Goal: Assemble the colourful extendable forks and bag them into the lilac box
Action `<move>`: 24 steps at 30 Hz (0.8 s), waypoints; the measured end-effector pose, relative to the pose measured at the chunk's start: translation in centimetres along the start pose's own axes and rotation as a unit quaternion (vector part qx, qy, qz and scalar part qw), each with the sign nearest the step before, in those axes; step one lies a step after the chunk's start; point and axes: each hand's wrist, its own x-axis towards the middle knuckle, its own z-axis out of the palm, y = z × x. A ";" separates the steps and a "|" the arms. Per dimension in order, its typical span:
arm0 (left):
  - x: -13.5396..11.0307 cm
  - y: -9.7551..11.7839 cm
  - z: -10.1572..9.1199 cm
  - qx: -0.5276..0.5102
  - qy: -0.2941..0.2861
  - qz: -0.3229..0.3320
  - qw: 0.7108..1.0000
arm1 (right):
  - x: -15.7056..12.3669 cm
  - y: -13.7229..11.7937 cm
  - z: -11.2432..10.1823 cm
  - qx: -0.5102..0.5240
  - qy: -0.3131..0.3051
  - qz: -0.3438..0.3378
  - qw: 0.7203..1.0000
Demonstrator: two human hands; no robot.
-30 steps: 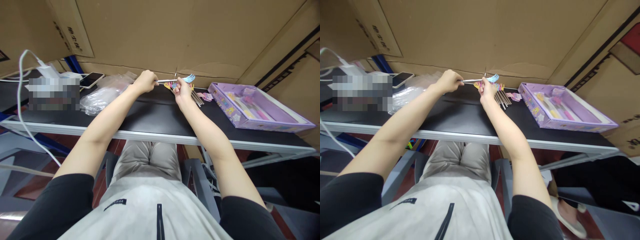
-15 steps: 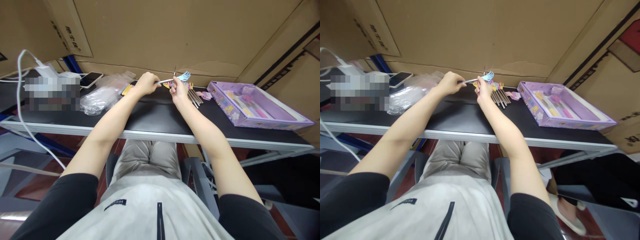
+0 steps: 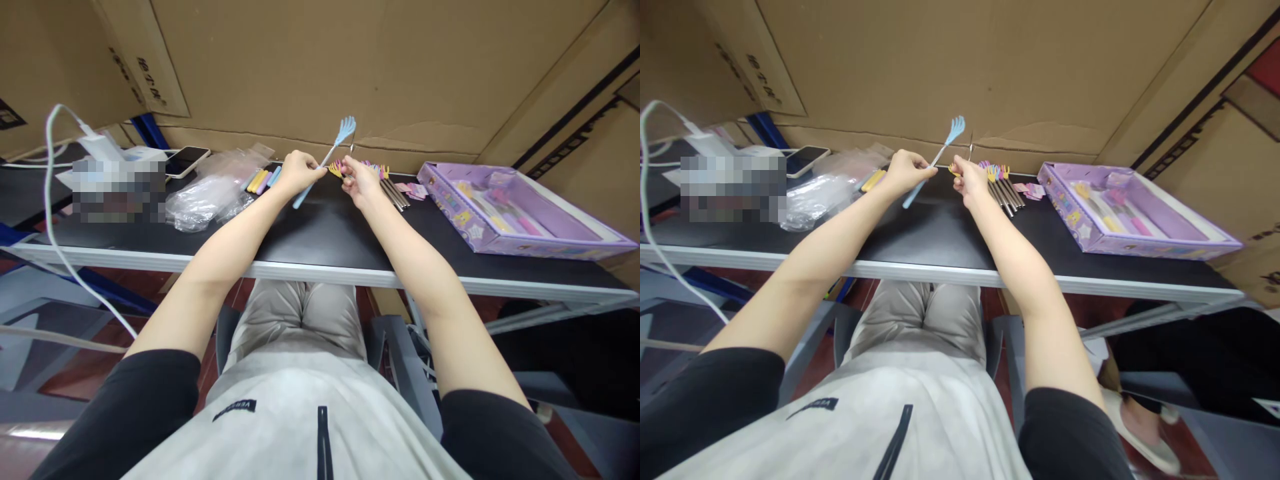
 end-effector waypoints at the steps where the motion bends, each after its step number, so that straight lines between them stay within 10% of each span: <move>1: 0.0 0.0 0.2 -0.027 0.006 -0.020 0.999 | -0.1 0.1 0.0 -0.014 -0.005 0.009 1.000; 24: -1.1 1.5 3.0 -0.267 -0.065 -0.259 0.926 | -2.1 1.6 0.5 -0.368 -0.113 -0.023 0.923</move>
